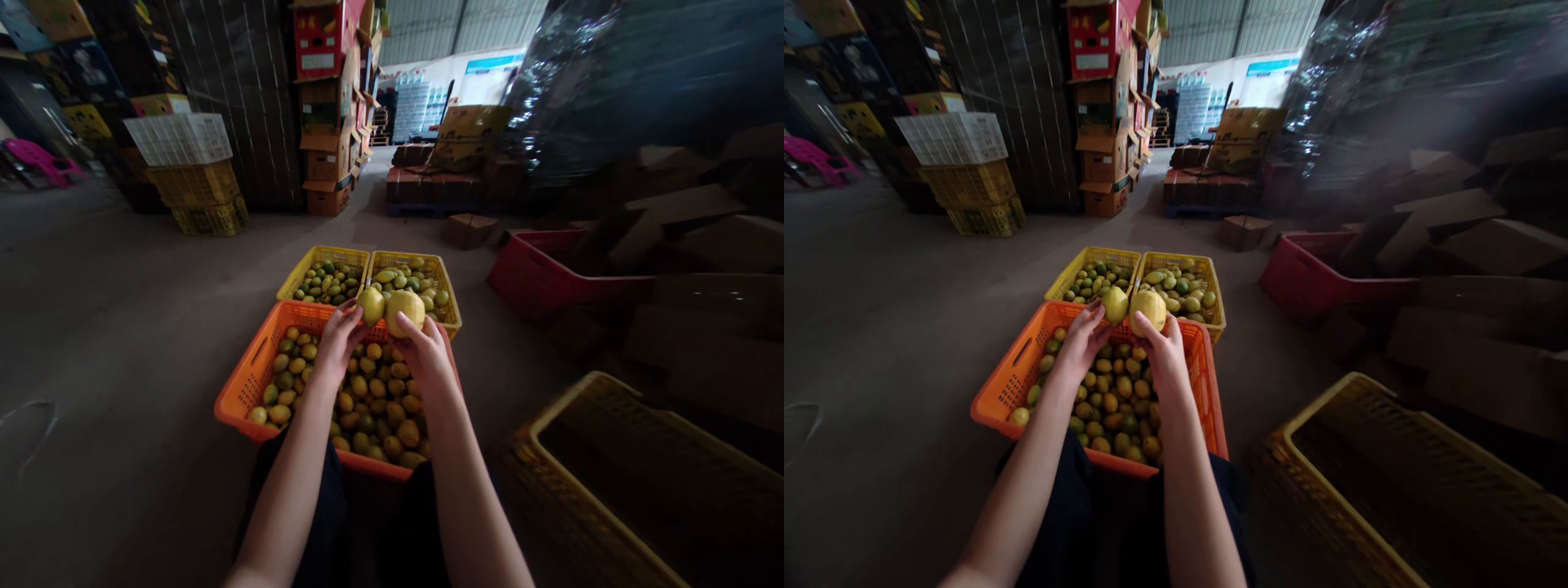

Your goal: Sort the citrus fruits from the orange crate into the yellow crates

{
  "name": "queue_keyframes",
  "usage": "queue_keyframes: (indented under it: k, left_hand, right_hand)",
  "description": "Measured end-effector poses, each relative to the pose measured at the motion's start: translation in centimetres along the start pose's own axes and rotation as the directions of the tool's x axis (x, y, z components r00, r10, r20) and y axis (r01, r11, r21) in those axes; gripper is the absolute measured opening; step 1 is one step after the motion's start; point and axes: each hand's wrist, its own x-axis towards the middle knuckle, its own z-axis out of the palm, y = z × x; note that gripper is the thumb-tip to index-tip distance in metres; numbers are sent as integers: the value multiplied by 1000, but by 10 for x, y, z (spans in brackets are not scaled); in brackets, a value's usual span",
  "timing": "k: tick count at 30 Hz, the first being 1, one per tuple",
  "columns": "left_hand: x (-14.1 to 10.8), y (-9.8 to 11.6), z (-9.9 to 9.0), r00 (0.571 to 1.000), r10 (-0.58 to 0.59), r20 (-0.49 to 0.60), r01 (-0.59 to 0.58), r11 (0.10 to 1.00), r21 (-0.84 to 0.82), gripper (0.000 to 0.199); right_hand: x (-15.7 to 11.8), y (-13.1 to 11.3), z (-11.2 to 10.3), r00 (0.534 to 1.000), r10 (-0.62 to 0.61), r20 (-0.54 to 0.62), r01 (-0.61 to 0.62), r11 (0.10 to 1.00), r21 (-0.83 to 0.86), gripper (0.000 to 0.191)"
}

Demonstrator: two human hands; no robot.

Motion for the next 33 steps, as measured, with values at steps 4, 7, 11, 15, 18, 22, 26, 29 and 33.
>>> queue_keyframes:
  k: [4, 7, 11, 15, 18, 22, 26, 29, 33]
  left_hand:
    - [0, -1, 0, 1000, 16, -11, -16, 1000, -17, 21]
    - [-2, 0, 5, 1000, 5, 14, -5, 1000, 29, 15]
    - [-4, 0, 9, 1000, -1, 4, 1, 998, 61, 9]
    - [0, -1, 5, 999, -23, -34, 26, 998, 64, 13]
    - [2, -2, -1, 994, -54, -93, 58, 998, 38, 22]
    - [4, -4, -3, 994, -75, -78, 71, 996, -45, 21]
    - [4, -3, -2, 984, -130, -125, 122, 990, -76, 16]
    - [3, -2, 1, 984, -159, -83, 153, 985, -76, 17]
    - [2, 0, 3, 981, -170, -90, 163, 983, -80, 15]
  right_hand:
    - [-1, -3, 0, 1000, -21, 13, 21, 999, -45, 35]
    - [-1, -4, 0, 999, 12, 33, -9, 997, -77, 35]
    - [0, -4, -2, 997, 52, 53, -45, 992, -121, 35]
    - [0, -2, -2, 996, 45, 80, -37, 994, -103, 36]
    - [2, -1, -2, 995, 43, 91, -38, 998, -46, 35]
    - [3, 0, -6, 995, 30, 99, -30, 1000, -8, 33]
    - [2, -2, -7, 989, 74, 126, -69, 997, -42, 30]
    - [1, -6, -4, 981, 132, 142, -128, 991, -34, 29]
    - [1, -9, -1, 975, 205, 89, -208, 978, 28, 25]
